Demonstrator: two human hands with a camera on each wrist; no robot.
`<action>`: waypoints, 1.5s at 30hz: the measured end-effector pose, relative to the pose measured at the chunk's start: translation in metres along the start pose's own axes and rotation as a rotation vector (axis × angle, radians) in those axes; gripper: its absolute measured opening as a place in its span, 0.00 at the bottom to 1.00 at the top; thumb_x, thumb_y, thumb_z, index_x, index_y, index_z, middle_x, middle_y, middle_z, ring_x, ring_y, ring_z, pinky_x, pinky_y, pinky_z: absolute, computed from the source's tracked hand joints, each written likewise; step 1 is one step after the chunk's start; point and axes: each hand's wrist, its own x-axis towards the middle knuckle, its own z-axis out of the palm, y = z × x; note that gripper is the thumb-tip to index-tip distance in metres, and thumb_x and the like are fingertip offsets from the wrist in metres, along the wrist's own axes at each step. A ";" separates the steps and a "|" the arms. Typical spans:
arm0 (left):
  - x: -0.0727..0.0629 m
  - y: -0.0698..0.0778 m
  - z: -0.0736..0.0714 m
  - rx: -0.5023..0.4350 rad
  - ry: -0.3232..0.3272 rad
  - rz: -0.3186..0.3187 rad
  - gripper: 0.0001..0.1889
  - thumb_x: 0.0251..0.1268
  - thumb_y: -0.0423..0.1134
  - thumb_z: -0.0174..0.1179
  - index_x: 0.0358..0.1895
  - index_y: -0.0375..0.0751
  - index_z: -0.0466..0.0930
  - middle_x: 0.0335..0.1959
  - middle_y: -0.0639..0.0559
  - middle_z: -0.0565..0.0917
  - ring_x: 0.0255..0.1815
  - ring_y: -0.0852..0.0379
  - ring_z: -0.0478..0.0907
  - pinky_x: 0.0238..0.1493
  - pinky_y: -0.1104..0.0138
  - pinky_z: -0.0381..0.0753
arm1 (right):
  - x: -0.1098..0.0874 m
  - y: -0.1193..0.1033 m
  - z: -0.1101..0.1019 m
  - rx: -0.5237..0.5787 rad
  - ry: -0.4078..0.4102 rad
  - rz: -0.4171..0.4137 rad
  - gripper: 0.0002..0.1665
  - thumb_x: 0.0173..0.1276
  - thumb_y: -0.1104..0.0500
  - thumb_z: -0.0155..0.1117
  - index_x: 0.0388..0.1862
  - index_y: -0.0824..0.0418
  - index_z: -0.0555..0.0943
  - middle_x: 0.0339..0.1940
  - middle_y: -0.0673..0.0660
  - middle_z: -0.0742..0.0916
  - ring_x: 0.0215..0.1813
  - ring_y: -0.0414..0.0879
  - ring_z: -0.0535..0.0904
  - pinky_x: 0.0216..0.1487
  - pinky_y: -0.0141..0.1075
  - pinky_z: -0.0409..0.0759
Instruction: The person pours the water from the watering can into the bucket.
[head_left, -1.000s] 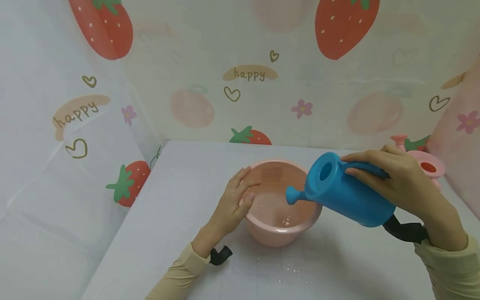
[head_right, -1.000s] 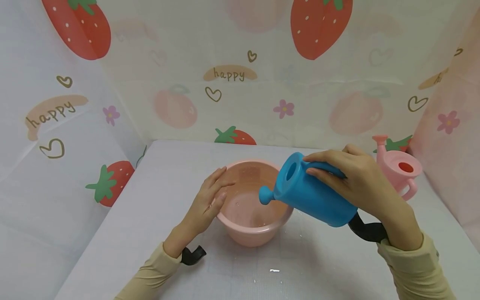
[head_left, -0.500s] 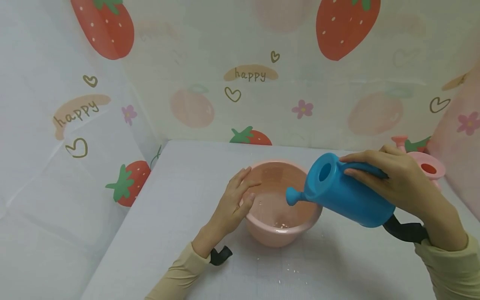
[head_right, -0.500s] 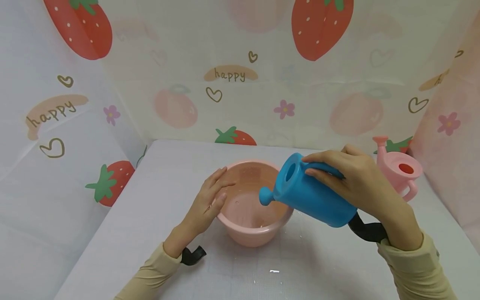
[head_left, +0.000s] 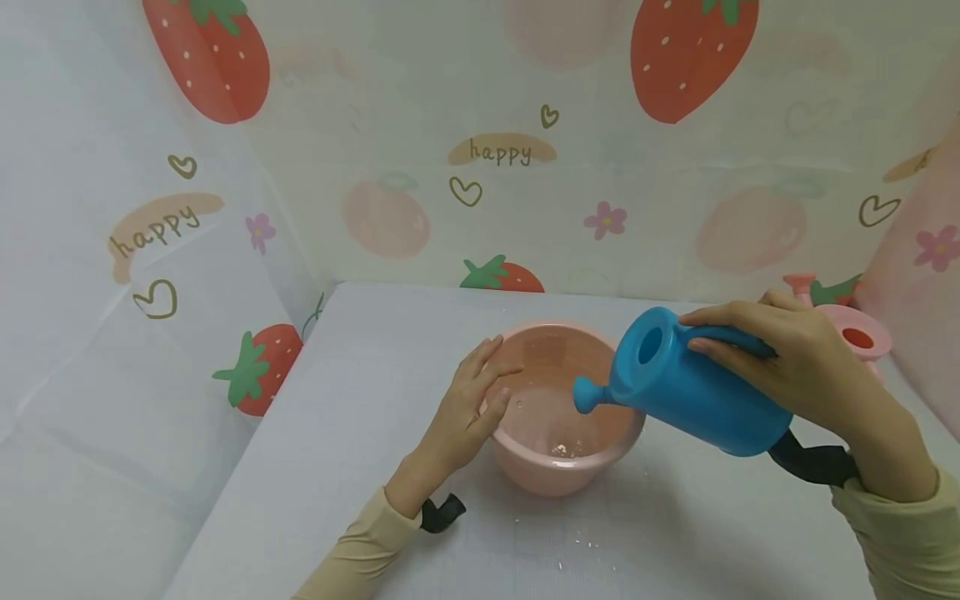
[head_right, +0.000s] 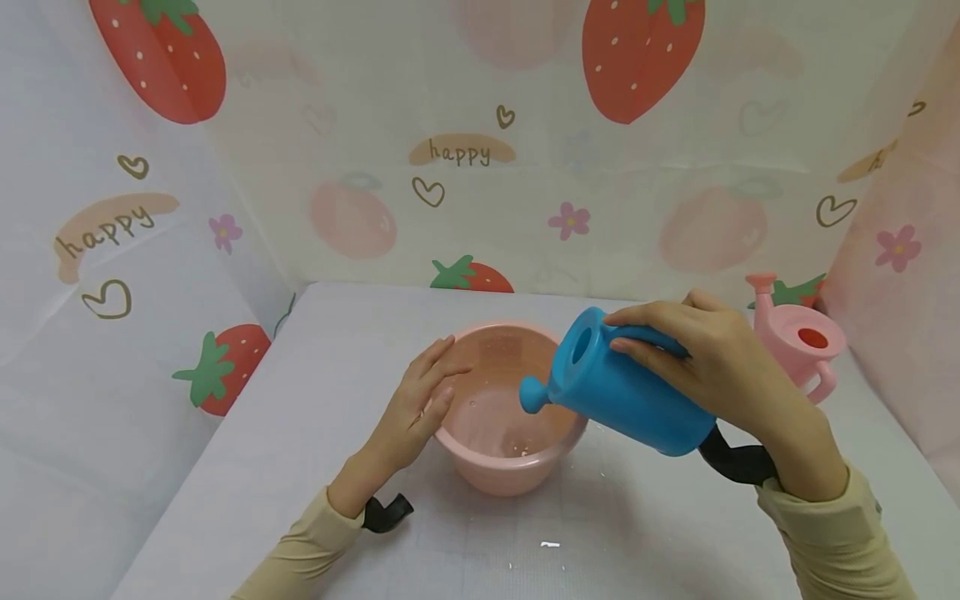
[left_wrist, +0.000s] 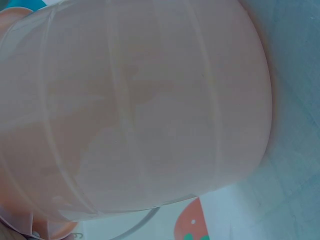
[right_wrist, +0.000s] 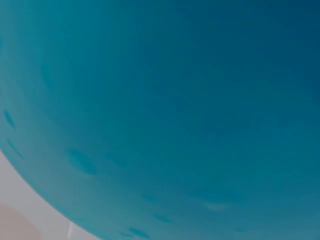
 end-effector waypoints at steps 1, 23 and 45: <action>0.000 0.000 0.000 0.000 0.000 0.000 0.21 0.69 0.53 0.40 0.55 0.49 0.75 0.71 0.49 0.60 0.73 0.48 0.51 0.63 0.42 0.60 | 0.000 0.000 0.000 0.001 -0.002 0.003 0.30 0.64 0.36 0.47 0.42 0.58 0.83 0.28 0.53 0.87 0.30 0.37 0.65 0.27 0.23 0.67; 0.000 0.000 0.001 0.001 -0.001 -0.003 0.19 0.68 0.49 0.42 0.55 0.48 0.75 0.71 0.49 0.60 0.73 0.48 0.50 0.63 0.42 0.60 | -0.006 0.007 -0.004 0.044 0.023 0.049 0.28 0.61 0.39 0.53 0.41 0.60 0.84 0.31 0.55 0.87 0.34 0.36 0.69 0.35 0.19 0.69; 0.000 0.000 0.001 0.013 0.001 0.000 0.20 0.68 0.51 0.41 0.55 0.49 0.75 0.71 0.48 0.60 0.73 0.49 0.50 0.63 0.41 0.60 | -0.039 0.023 0.001 0.375 0.139 0.135 0.21 0.61 0.55 0.63 0.39 0.75 0.81 0.40 0.45 0.85 0.44 0.31 0.79 0.53 0.20 0.71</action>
